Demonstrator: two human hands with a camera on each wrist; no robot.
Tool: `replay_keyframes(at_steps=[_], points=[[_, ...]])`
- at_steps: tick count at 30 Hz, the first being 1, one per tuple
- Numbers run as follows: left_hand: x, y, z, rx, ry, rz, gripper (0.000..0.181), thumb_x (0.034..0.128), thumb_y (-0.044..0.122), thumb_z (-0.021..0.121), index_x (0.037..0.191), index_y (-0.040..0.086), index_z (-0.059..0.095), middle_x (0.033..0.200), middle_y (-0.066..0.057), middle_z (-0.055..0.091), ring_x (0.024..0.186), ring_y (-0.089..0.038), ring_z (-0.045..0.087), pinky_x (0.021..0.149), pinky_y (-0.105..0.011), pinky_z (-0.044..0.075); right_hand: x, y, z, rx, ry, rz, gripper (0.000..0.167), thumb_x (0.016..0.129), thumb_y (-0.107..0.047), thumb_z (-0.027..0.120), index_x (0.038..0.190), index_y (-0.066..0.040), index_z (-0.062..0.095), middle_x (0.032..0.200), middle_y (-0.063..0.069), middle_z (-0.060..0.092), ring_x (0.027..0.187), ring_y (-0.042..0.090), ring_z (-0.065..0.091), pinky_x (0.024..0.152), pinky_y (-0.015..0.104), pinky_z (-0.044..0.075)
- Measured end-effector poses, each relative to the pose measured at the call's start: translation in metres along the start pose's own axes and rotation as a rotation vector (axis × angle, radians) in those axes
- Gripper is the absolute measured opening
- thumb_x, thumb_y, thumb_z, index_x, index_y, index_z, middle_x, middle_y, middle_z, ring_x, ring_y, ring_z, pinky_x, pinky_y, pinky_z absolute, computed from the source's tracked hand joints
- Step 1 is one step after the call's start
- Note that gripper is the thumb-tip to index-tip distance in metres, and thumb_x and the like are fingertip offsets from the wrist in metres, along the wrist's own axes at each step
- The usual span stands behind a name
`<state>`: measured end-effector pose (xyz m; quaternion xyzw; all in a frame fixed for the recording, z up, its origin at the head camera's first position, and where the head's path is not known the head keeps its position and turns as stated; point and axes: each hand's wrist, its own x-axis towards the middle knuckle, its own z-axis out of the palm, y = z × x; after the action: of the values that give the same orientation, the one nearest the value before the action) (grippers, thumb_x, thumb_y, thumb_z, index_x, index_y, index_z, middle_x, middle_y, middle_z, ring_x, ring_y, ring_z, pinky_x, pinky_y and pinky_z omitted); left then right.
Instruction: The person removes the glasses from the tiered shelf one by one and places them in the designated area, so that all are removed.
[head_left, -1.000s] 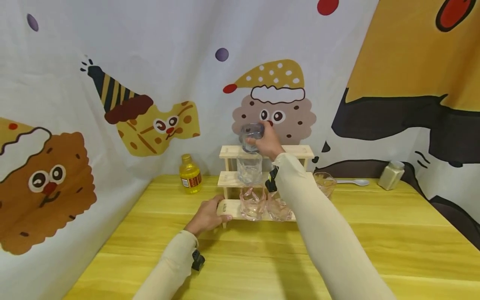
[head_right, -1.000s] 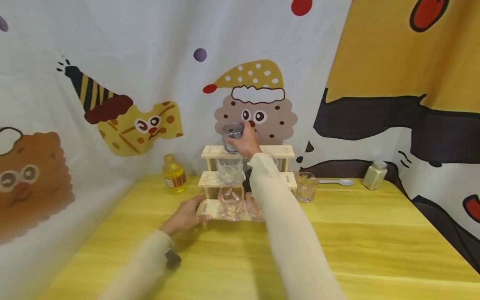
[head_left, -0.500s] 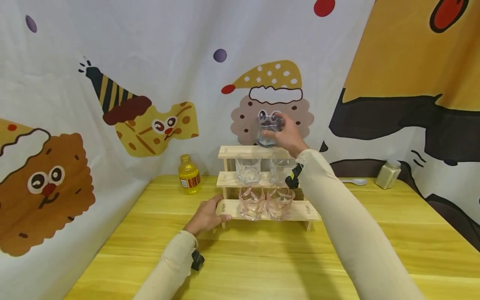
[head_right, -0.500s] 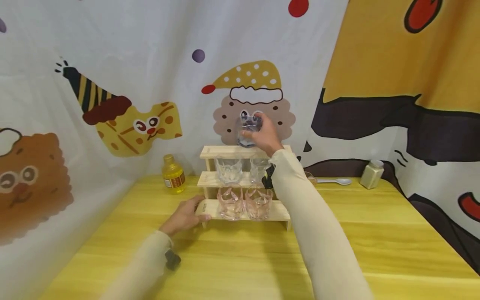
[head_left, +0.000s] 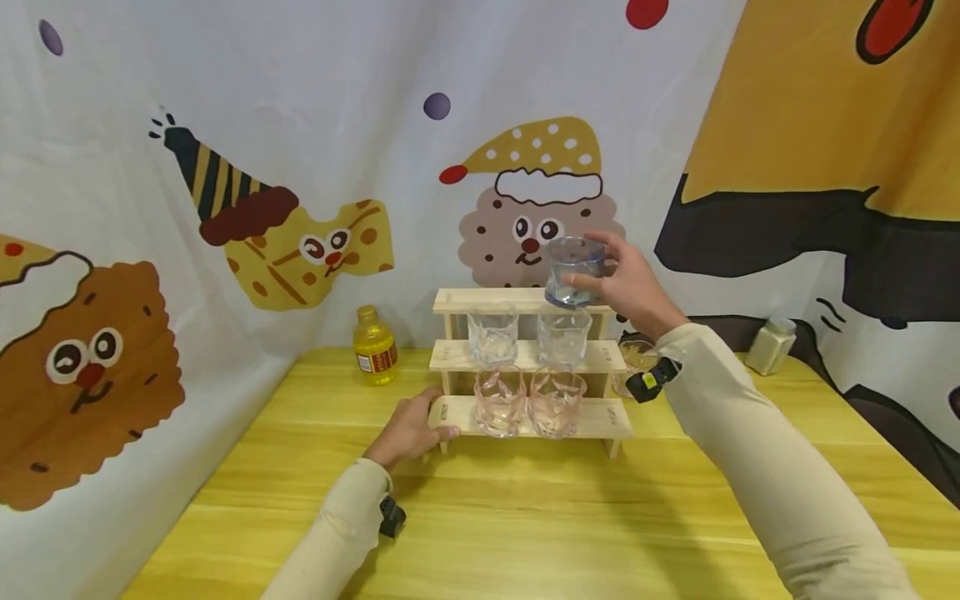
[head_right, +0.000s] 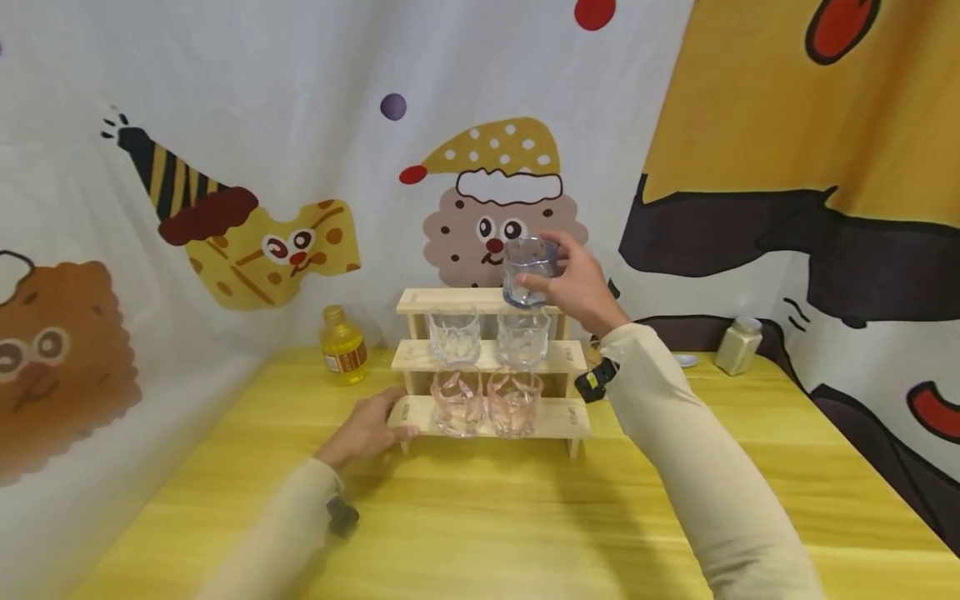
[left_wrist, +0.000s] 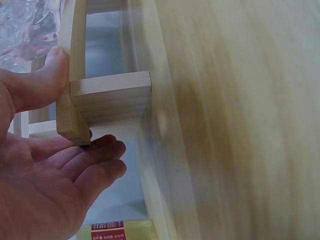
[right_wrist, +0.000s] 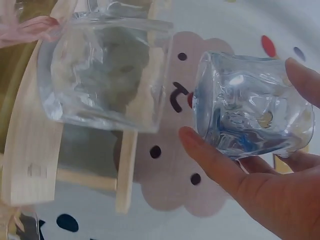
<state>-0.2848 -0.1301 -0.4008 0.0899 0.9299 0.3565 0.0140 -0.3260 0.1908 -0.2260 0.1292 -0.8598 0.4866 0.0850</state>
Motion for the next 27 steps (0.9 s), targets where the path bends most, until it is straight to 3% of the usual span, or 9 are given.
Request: replay_keyframes(at_steps=[4,8,14,17,22,24,27], points=[[0.001,0.001,0.0,0.008,0.005,0.012,0.056,0.085,0.023,0.082,0.133,0.008,0.057,0.106,-0.012,0.069,0.087,-0.02,0.059,0.075,-0.035,0.047,-0.015,0.004,-0.014,-0.019,0.008,-0.013,0.08,0.093,-0.028,0.073,0.159,-0.022,0.028,0.156,0.018,0.037,0.133,0.037,0.049,0.092,0.048,0.054],[0.004,0.003,0.0,0.012,-0.002,0.02,0.056,0.0851,0.023,0.081,0.133,0.009,0.057,0.108,-0.011,0.069,0.088,-0.02,0.057,0.074,-0.034,0.044,-0.027,0.012,-0.028,-0.023,0.045,-0.025,0.08,0.093,-0.027,0.073,0.159,-0.023,0.028,0.159,0.016,0.036,0.134,0.035,0.05,0.085,0.035,0.058],[0.005,0.002,-0.001,0.007,-0.003,-0.024,0.057,0.0852,0.024,0.081,0.135,0.011,0.056,0.112,-0.011,0.068,0.092,-0.021,0.058,0.078,-0.034,0.045,-0.043,0.025,-0.045,-0.058,0.112,-0.018,0.083,0.092,-0.03,0.075,0.159,-0.024,0.027,0.152,0.014,0.042,0.136,0.033,0.048,0.076,0.016,0.054],[0.004,0.0,-0.002,0.014,0.003,-0.02,0.057,0.0854,0.023,0.081,0.135,0.01,0.056,0.112,-0.012,0.069,0.091,-0.021,0.058,0.077,-0.034,0.045,-0.052,0.033,-0.053,-0.121,0.145,-0.001,0.084,0.091,-0.033,0.075,0.159,-0.025,0.026,0.152,0.014,0.044,0.138,0.035,0.047,0.083,0.022,0.052],[0.003,0.001,-0.003,0.011,0.003,-0.014,0.057,0.0855,0.022,0.081,0.135,0.008,0.056,0.113,-0.013,0.069,0.091,-0.021,0.058,0.078,-0.035,0.046,-0.065,0.051,-0.062,-0.172,0.171,0.037,0.089,0.091,-0.033,0.075,0.161,-0.024,0.021,0.16,0.019,0.034,0.142,0.045,0.04,0.101,0.056,0.047],[0.003,0.001,-0.002,0.011,0.001,-0.012,0.056,0.0854,0.021,0.081,0.134,0.008,0.057,0.113,-0.013,0.069,0.092,-0.021,0.058,0.079,-0.035,0.046,-0.071,0.061,-0.064,-0.185,0.179,0.041,0.088,0.092,-0.031,0.075,0.161,-0.022,0.021,0.158,0.021,0.036,0.139,0.046,0.043,0.098,0.048,0.052],[0.003,0.001,0.0,0.017,-0.001,-0.011,0.055,0.0854,0.021,0.081,0.134,0.008,0.057,0.114,-0.013,0.069,0.094,-0.022,0.059,0.081,-0.036,0.047,-0.079,0.077,-0.067,-0.213,0.196,0.043,0.087,0.092,-0.03,0.074,0.161,-0.02,0.022,0.151,0.022,0.043,0.129,0.039,0.051,0.085,0.02,0.053]])
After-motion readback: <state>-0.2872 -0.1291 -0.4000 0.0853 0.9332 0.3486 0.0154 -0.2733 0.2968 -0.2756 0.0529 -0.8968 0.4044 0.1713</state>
